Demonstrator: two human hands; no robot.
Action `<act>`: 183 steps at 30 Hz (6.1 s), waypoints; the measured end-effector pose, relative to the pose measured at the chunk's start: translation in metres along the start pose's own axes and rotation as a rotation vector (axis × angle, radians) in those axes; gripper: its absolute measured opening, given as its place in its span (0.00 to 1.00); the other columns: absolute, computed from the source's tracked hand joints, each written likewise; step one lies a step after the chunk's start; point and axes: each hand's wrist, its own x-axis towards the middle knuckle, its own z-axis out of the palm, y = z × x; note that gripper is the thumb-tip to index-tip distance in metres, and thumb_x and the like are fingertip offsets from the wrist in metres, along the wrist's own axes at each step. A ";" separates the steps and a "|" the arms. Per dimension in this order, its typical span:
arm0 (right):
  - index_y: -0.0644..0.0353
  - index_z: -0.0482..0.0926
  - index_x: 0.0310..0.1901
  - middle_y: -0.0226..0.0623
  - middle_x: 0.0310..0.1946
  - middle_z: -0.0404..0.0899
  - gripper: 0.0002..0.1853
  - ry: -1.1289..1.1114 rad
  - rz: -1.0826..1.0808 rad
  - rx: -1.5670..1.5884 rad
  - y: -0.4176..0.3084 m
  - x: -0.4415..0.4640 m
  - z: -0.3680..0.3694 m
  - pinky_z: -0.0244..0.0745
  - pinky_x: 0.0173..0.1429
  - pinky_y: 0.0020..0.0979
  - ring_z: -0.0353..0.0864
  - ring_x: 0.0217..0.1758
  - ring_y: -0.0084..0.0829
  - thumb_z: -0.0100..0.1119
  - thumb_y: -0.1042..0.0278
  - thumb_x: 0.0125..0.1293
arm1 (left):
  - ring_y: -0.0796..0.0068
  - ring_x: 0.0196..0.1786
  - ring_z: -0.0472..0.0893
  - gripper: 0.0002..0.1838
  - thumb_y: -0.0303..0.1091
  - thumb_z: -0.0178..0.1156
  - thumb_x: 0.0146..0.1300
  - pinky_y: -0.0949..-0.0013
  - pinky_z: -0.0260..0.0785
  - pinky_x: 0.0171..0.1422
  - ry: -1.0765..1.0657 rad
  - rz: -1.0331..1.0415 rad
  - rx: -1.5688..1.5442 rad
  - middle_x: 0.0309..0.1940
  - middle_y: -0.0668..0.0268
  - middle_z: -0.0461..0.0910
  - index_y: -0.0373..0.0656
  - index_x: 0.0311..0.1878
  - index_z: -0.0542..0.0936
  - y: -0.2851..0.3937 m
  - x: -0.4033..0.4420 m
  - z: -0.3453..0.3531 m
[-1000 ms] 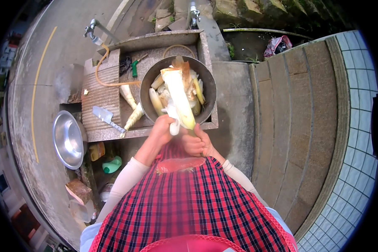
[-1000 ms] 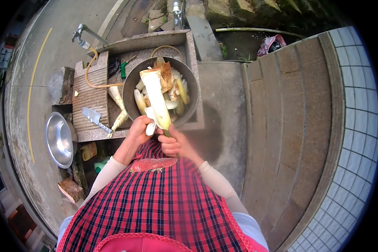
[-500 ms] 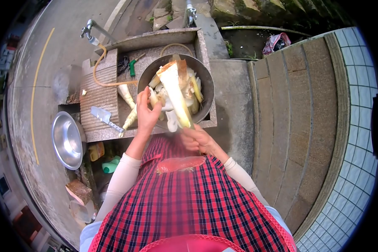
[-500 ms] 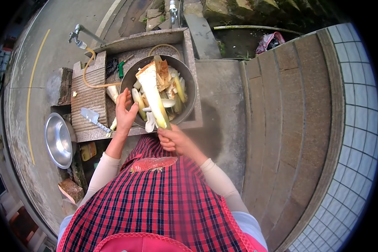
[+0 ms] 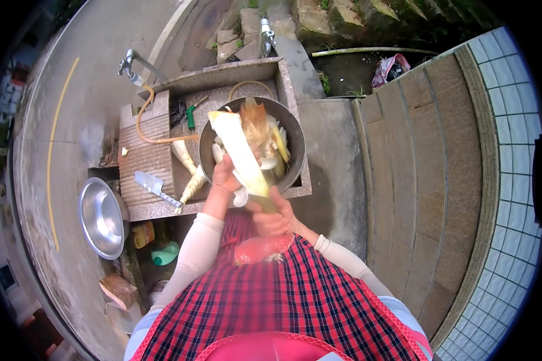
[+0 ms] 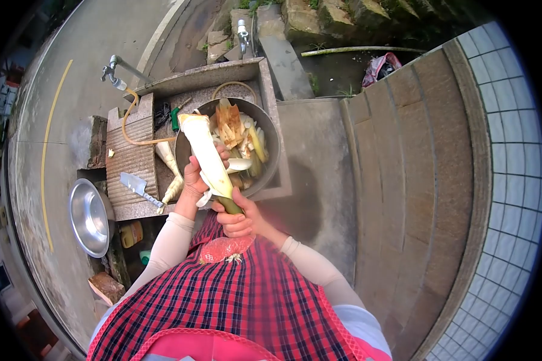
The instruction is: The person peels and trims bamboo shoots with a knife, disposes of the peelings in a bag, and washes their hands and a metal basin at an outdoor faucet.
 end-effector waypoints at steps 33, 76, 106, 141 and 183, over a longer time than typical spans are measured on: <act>0.56 0.60 0.40 0.21 0.13 0.58 0.21 -0.061 0.081 0.069 0.001 0.019 0.022 0.53 0.12 0.22 0.54 0.08 0.15 0.49 0.45 0.66 | 0.54 0.54 0.71 0.46 0.69 0.47 0.55 0.58 0.65 0.60 0.355 0.068 0.328 0.56 0.52 0.67 0.36 0.63 0.60 -0.017 0.002 0.024; 0.59 0.68 0.42 0.19 0.17 0.57 0.13 0.779 -0.021 -0.581 -0.032 0.000 0.026 0.46 0.13 0.16 0.51 0.12 0.11 0.48 0.56 0.70 | 0.64 0.49 0.77 0.33 0.58 0.49 0.64 0.53 0.67 0.61 0.209 0.187 0.025 0.48 0.59 0.76 0.37 0.60 0.65 -0.015 -0.006 -0.027; 0.66 0.74 0.28 0.60 0.27 0.76 0.28 1.280 -0.454 -2.125 -0.067 0.047 -0.020 0.68 0.40 0.48 0.75 0.37 0.58 0.43 0.43 0.68 | 0.75 0.42 0.77 0.24 0.25 0.66 0.53 0.71 0.69 0.50 0.651 0.465 0.659 0.41 0.65 0.76 0.35 0.53 0.69 0.033 0.006 0.021; 0.67 0.74 0.51 0.40 0.41 0.80 0.27 0.885 -0.168 -1.845 -0.063 0.023 0.037 0.75 0.46 0.29 0.80 0.41 0.28 0.60 0.49 0.61 | 0.68 0.33 0.79 0.14 0.28 0.65 0.57 0.64 0.75 0.41 0.614 0.320 0.458 0.33 0.63 0.77 0.37 0.44 0.72 0.060 0.006 0.033; 0.66 0.74 0.50 0.43 0.37 0.81 0.34 1.273 -0.370 -2.108 -0.029 0.003 0.036 0.74 0.46 0.33 0.81 0.40 0.34 0.72 0.55 0.43 | 0.72 0.43 0.80 0.16 0.30 0.57 0.62 0.65 0.76 0.47 0.480 0.236 0.824 0.42 0.64 0.79 0.36 0.52 0.74 0.020 0.001 0.069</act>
